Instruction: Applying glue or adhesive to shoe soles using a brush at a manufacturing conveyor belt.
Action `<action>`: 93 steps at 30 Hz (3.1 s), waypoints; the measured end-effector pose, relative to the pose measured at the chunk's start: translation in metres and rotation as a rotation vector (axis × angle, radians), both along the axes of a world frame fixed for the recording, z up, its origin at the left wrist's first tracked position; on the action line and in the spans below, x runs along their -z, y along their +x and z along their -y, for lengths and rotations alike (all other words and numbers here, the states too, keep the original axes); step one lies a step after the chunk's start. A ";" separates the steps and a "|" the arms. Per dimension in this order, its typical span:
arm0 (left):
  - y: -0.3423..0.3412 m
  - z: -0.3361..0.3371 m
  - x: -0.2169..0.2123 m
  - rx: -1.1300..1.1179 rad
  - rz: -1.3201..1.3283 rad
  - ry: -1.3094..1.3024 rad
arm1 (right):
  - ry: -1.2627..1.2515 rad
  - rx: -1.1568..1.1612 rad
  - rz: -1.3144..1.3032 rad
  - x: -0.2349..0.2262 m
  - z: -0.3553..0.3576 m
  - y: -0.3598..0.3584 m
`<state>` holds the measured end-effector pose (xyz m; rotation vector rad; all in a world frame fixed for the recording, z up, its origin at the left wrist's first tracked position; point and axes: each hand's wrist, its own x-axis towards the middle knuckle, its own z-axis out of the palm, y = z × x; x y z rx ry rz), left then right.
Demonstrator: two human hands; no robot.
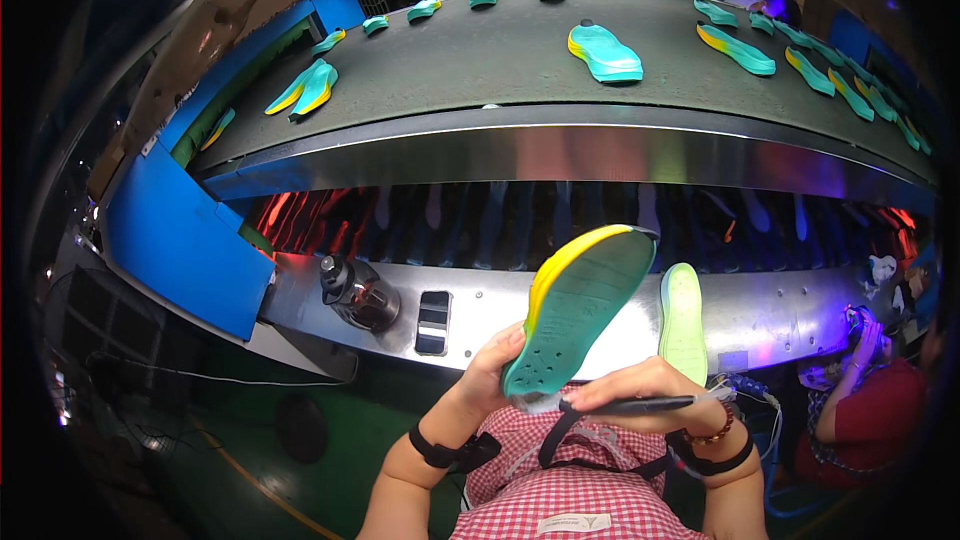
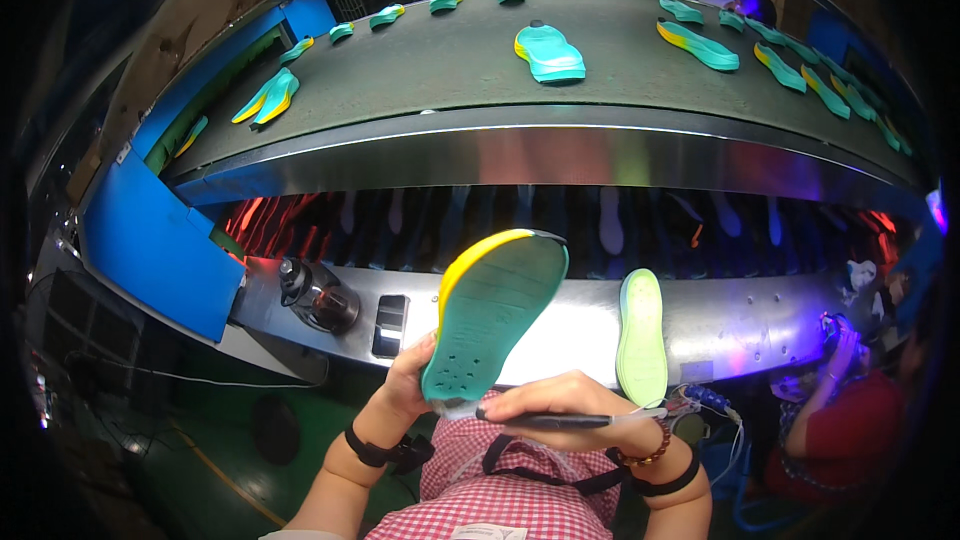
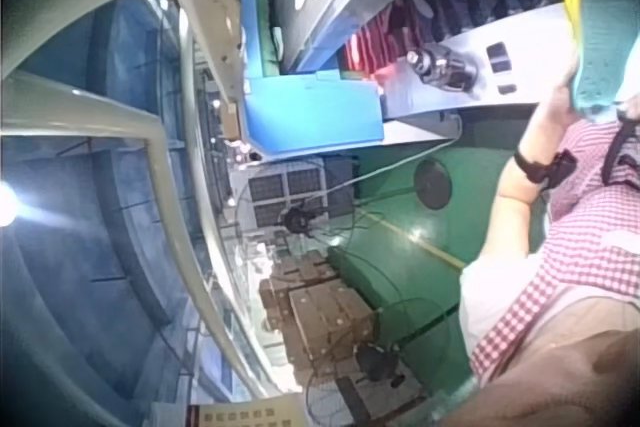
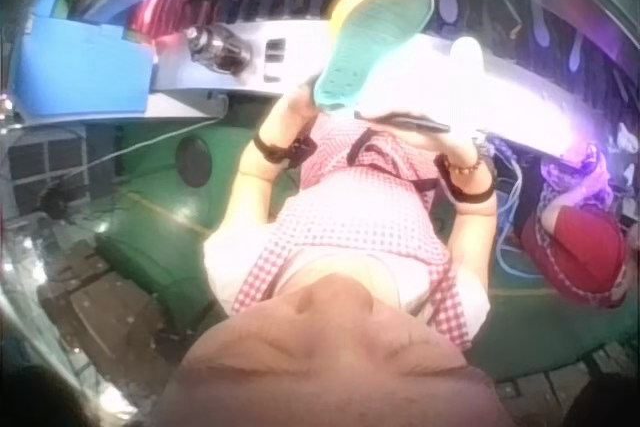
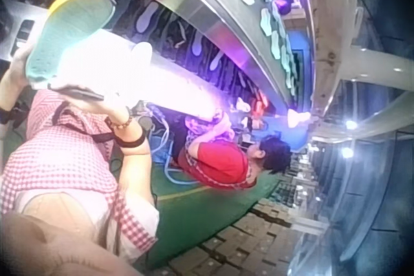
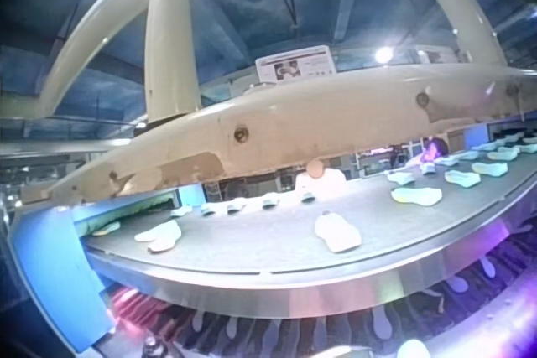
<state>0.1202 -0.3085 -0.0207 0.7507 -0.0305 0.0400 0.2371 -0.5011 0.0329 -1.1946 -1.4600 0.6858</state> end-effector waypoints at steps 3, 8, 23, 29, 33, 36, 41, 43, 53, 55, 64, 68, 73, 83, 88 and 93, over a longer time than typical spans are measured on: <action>-0.002 0.000 0.004 0.079 -0.082 0.006 | -0.040 -0.060 -0.004 -0.006 0.007 0.009; 0.005 -0.007 -0.003 0.246 -0.222 0.150 | -0.019 -0.048 0.026 0.006 0.005 0.011; -0.010 -0.012 -0.016 0.346 -0.293 0.151 | -0.044 -0.017 0.062 -0.009 0.024 0.031; -0.016 -0.020 -0.023 0.377 -0.238 0.344 | -0.148 -0.078 0.066 0.001 0.038 0.023; -0.024 -0.014 -0.045 0.197 -0.308 0.320 | 0.078 0.231 0.029 0.014 0.035 0.023; -0.035 -0.005 -0.072 -0.122 -0.226 0.721 | 0.041 0.152 0.038 0.029 0.036 0.016; -0.012 -0.016 -0.009 0.010 0.062 -0.212 | 0.054 0.127 0.024 0.000 0.043 0.001; 0.004 -0.001 0.021 -0.026 0.005 -0.456 | 0.109 0.270 -0.058 -0.001 0.031 0.001; 0.019 0.029 0.033 -0.316 -0.153 -0.350 | 0.186 0.360 0.509 0.033 -0.001 -0.016; 0.018 0.017 0.037 -0.325 -0.045 -0.393 | 0.116 0.201 0.577 0.030 0.011 -0.021; 0.023 0.036 0.016 -0.374 0.057 -0.349 | 0.100 0.197 0.201 0.010 0.001 -0.009; 0.021 0.033 0.008 -0.488 0.045 -0.332 | 0.063 0.086 0.039 0.011 0.020 -0.005; 0.018 0.031 0.002 -0.494 0.027 -0.220 | 0.004 0.068 0.092 0.019 0.020 0.005; 0.020 0.064 -0.034 -0.451 0.150 -0.164 | -0.024 0.115 -0.982 0.034 0.018 -0.005; 0.019 0.066 -0.018 -0.381 0.059 -0.238 | -0.054 0.236 -0.690 0.031 0.024 -0.019; 0.023 0.067 -0.020 -0.373 0.141 -0.246 | -0.096 0.331 -0.499 0.017 0.024 -0.004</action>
